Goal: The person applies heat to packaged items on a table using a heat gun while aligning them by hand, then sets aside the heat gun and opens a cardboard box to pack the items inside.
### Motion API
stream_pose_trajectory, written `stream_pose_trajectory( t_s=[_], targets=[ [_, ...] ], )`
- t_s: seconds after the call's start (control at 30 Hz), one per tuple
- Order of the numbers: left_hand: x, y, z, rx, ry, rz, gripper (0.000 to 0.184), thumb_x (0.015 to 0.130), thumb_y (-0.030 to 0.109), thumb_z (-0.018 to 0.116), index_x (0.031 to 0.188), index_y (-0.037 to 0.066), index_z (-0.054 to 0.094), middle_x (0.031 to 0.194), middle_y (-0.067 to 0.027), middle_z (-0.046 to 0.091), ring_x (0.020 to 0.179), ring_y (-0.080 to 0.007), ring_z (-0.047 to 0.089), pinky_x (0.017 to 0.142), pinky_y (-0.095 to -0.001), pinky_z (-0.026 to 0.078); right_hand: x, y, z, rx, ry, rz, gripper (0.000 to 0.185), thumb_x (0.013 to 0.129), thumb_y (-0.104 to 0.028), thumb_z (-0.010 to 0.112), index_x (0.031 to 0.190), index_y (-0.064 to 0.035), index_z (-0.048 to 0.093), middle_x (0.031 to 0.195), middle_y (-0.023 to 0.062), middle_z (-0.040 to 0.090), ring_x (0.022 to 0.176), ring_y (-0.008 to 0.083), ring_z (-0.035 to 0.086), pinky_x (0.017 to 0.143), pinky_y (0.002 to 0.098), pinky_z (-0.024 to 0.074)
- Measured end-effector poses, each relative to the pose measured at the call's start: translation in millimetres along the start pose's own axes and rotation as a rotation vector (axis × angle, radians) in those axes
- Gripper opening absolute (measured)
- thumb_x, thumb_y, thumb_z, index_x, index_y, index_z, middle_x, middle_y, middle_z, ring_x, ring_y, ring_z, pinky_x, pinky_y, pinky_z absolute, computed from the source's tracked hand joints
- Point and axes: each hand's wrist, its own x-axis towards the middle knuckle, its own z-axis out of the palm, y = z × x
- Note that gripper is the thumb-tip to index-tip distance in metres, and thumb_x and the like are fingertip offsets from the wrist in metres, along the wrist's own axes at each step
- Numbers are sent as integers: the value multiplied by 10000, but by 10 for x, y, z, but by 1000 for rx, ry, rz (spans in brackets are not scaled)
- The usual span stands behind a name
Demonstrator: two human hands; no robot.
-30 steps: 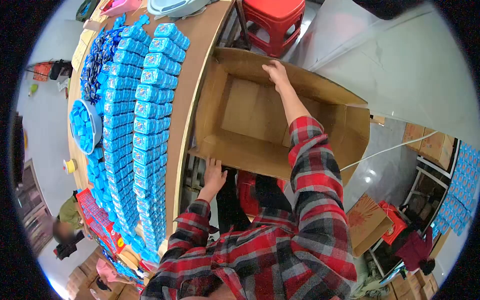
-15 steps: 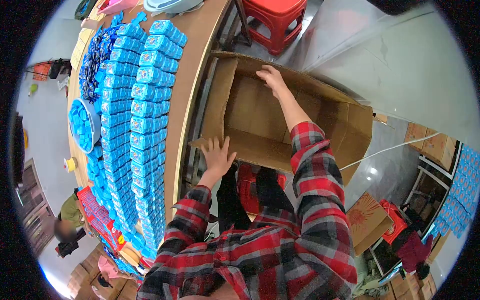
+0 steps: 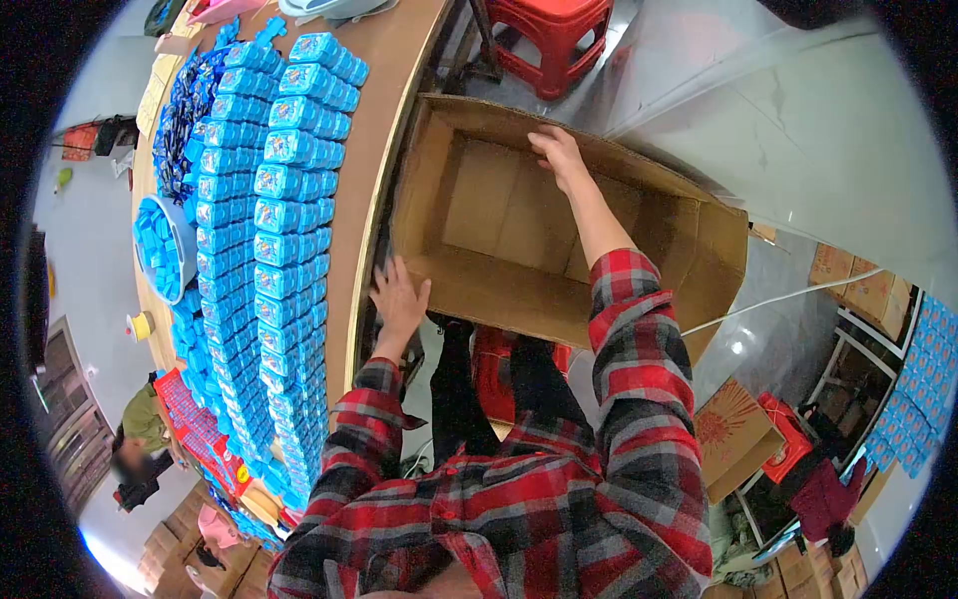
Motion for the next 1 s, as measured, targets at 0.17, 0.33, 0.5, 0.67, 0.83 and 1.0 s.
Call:
stream_pose_trajectory(
  t_s=[0.17, 0.33, 0.5, 0.67, 0.83, 1.0],
  targets=[
    [53, -54, -51, -148, -52, -97, 721, 803, 390, 573, 1360, 22, 300, 1346, -258, 350, 1172, -425, 379, 920, -525, 357, -29, 24, 39, 2, -31, 18, 515, 835, -262, 608, 1283, -58, 457, 1212, 138, 521, 1112, 254, 509, 861, 360, 405],
    [-4, -73, -52, -53, -37, -21, 734, 797, 370, 587, 1369, 24, 283, 1387, -270, 281, 1179, -442, 367, 922, -509, 364, -179, 79, 108, 4, -27, 56, 498, 835, -256, 616, 1270, -62, 472, 1182, 116, 546, 1061, 234, 537, 848, 346, 409],
    [-270, 8, -56, -25, 9, -76, 743, 781, 331, 609, 1373, 22, 283, 1420, -285, 203, 1226, -460, 318, 930, -499, 360, -344, 243, 176, 76, -94, 117, 478, 838, -250, 627, 1256, -70, 481, 1148, 94, 567, 983, 213, 559, 829, 339, 423],
    [-865, 165, -246, -263, 81, 5, 707, 777, 289, 614, 1354, 17, 308, 1405, -293, 218, 1227, -480, 301, 927, -521, 358, -785, 585, 161, 192, -144, 230, 443, 822, -245, 642, 1206, -75, 502, 1111, 101, 546, 1046, 249, 515, 869, 366, 413],
    [-1647, 70, -190, -519, -114, -23, 626, 770, 293, 625, 1274, -1, 400, 1339, -246, 357, 1129, -427, 429, 888, -446, 408, -1426, 1021, 97, 246, -215, 461, 353, 832, -259, 631, 1124, -80, 543, 1208, 137, 514, 1143, 284, 475, 902, 425, 416],
    [-2619, -385, -271, -872, -262, -231, 492, 786, 312, 614, 1136, -21, 524, 1103, -187, 580, 954, -352, 565, 814, -368, 455, -2012, 1293, 235, 112, -344, 626, 326, 859, -259, 592, 1114, -61, 541, 1178, 153, 542, 1103, 292, 511, 907, 435, 436]
  ],
)
